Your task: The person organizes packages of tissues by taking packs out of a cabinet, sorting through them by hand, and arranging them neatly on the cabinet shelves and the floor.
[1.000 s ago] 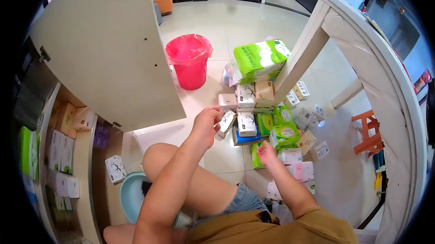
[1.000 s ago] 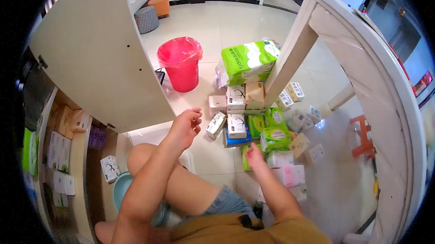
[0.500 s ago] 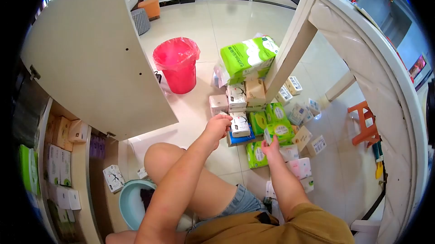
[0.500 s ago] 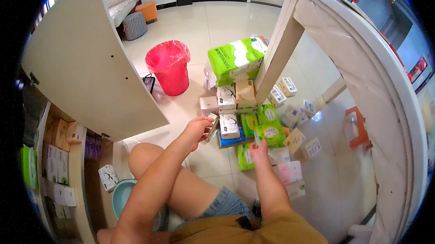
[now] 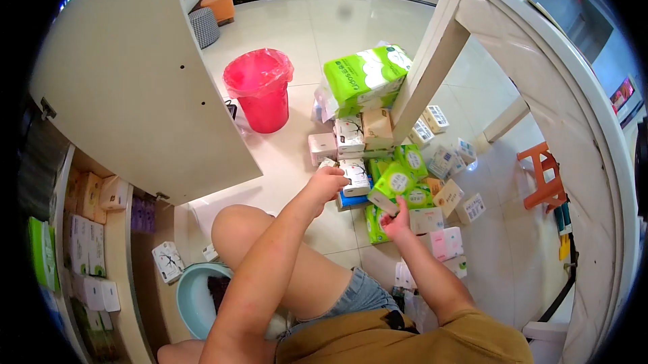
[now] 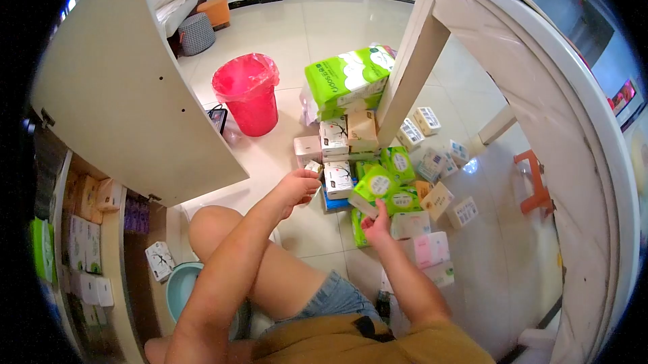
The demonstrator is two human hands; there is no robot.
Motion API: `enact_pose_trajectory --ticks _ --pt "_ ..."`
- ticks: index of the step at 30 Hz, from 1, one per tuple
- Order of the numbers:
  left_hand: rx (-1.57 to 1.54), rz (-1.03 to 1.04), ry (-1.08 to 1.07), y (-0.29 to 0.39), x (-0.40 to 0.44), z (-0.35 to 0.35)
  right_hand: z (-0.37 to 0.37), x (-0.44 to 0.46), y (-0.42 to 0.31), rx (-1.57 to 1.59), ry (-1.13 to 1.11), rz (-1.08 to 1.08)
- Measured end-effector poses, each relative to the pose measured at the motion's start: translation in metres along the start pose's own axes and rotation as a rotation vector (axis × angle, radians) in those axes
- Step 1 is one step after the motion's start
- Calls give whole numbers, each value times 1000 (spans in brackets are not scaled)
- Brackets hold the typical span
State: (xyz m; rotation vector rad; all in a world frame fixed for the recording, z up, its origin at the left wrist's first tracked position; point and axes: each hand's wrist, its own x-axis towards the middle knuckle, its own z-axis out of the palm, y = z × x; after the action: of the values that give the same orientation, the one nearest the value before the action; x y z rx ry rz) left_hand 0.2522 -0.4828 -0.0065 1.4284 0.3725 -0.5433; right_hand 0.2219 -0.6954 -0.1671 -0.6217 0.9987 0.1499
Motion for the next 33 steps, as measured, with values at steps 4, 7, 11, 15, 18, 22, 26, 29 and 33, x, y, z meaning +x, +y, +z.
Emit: enact_pose_trajectory --ticks 4,7,11,15,18,22,26,29,33 --pt "228 46 -34 -13 14 -4 18 -42 25 -212 -338 -128" --pt "240 68 -29 -21 22 -8 27 -60 51 -298 -543 -107" --pt "284 2 13 -11 5 -8 34 -77 73 -289 -612 -18" --pt "420 -52 105 -6 4 -11 32 -75 77 -292 -714 67" --pt "461 -31 58 0 0 -12 33 -74 70 -347 -748 86" --pt "471 -28 108 -8 11 -15 7 -21 64 -631 -451 -159" --pt "359 -51 120 -14 20 -17 -37 29 60 -1263 26 -920" --pt "330 -36 119 -12 17 -15 -59 54 58 -1470 300 -1160" --pt "278 -47 88 -10 17 -15 -69 76 54 -1500 455 -1009"
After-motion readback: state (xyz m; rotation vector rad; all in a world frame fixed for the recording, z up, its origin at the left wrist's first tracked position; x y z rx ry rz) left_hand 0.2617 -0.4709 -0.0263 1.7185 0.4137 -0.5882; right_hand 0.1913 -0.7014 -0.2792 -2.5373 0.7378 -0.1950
